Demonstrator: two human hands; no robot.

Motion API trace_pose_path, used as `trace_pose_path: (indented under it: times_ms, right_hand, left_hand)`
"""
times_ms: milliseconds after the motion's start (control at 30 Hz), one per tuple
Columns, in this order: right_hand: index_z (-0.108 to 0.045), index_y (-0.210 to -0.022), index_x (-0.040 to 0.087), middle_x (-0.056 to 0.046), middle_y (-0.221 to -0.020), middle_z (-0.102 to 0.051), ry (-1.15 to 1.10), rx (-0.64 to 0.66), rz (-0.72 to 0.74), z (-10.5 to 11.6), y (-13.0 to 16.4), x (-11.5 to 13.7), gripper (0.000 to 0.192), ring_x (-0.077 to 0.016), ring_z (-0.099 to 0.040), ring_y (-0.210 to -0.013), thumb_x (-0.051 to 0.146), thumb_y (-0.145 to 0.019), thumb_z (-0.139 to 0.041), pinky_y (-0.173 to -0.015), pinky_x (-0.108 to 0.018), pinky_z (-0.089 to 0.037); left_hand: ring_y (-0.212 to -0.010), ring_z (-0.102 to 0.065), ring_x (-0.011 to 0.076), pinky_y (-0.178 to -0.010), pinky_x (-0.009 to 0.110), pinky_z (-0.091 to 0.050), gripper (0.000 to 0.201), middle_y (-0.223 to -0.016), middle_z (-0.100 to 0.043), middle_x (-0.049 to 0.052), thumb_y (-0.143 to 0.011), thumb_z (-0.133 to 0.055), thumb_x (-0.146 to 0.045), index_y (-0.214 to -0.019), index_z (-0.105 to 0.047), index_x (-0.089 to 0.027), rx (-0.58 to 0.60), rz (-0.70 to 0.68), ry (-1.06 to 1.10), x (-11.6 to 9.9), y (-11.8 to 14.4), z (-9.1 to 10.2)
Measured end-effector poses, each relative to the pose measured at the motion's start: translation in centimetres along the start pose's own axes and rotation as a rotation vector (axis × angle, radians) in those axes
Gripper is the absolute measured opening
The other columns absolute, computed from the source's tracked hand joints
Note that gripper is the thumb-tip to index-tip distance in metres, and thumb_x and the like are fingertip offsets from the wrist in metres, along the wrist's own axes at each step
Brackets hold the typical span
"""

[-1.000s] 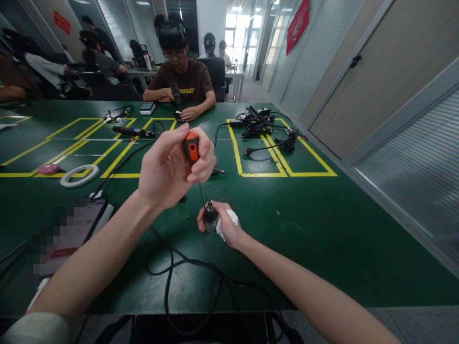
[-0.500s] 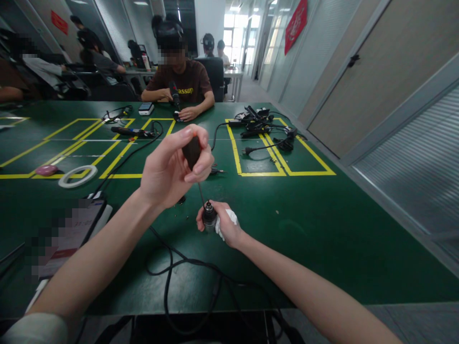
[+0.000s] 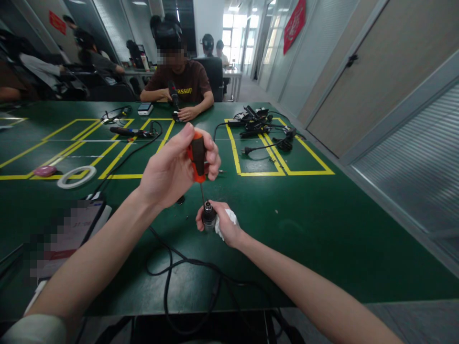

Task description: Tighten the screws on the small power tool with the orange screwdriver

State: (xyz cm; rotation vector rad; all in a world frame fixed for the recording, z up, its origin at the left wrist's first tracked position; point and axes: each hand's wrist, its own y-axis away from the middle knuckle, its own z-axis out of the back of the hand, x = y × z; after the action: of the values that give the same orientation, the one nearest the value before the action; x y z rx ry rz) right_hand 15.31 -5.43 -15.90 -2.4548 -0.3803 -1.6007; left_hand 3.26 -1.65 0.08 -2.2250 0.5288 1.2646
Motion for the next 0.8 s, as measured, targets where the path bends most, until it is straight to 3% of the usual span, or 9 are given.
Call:
trace_pose_path:
  times_ms: [100, 233, 400, 600, 800]
  right_hand:
    - [-0.071, -0.068, 0.015, -0.007, -0.059, -0.068, 0.002, -0.003, 0.007, 0.1, 0.0, -0.1, 0.053, -0.0179, -0.061, -0.054, 0.062, -0.09, -0.06, -0.056, -0.03, -0.048]
    - [-0.071, -0.068, 0.014, -0.007, -0.059, -0.068, 0.0, -0.001, 0.001, 0.1, 0.0, -0.2, 0.054, -0.0178, -0.061, -0.054, 0.063, -0.09, -0.061, -0.055, -0.029, -0.048]
    - [-0.071, -0.068, 0.015, -0.007, -0.058, -0.068, 0.009, -0.004, -0.006, 0.1, -0.1, -0.2, 0.055, -0.0177, -0.061, -0.054, 0.063, -0.091, -0.059, -0.056, -0.029, -0.047]
    - [-0.07, -0.067, 0.015, -0.007, -0.059, -0.068, 0.015, -0.009, -0.002, 0.0, -0.1, -0.2, 0.055, -0.0174, -0.061, -0.053, 0.063, -0.091, -0.058, -0.055, -0.029, -0.048]
    - [-0.069, -0.065, 0.016, -0.006, -0.057, -0.067, 0.013, -0.012, -0.006, 0.0, -0.1, -0.1, 0.054, -0.0174, -0.059, -0.053, 0.064, -0.089, -0.059, -0.054, -0.029, -0.045]
  left_hand:
    - [-0.056, -0.064, 0.007, -0.052, 0.016, -0.051, 0.031, -0.071, -0.065, -0.002, -0.1, -0.062, -0.041, -0.083, -0.06, -0.015, 0.021, -0.035, -0.007, 0.2, 0.0, 0.2]
    - [-0.041, -0.049, 0.0022, -0.041, 0.013, -0.036, 0.023, -0.067, -0.066, -0.004, -0.096, -0.067, -0.035, -0.087, -0.053, -0.018, 0.052, -0.079, -0.013, 0.4, 0.0, 0.5]
    - [-0.04, -0.044, 0.0026, -0.041, 0.012, -0.027, 0.024, -0.057, -0.056, -0.009, -0.095, -0.068, -0.031, -0.09, -0.045, -0.022, 0.049, -0.076, -0.038, 0.3, 0.1, 0.3]
    - [-0.04, -0.034, 0.003, -0.042, 0.012, -0.025, 0.018, -0.053, -0.042, -0.009, -0.102, -0.056, -0.027, -0.086, -0.048, -0.021, 0.052, -0.055, 0.01, -0.1, 0.3, 0.0]
    - [-0.042, -0.031, 0.0048, -0.044, 0.016, -0.03, 0.056, -0.052, -0.035, -0.005, -0.106, -0.038, -0.056, -0.081, -0.063, -0.013, 0.121, -0.001, -0.038, -0.7, 0.2, 0.2]
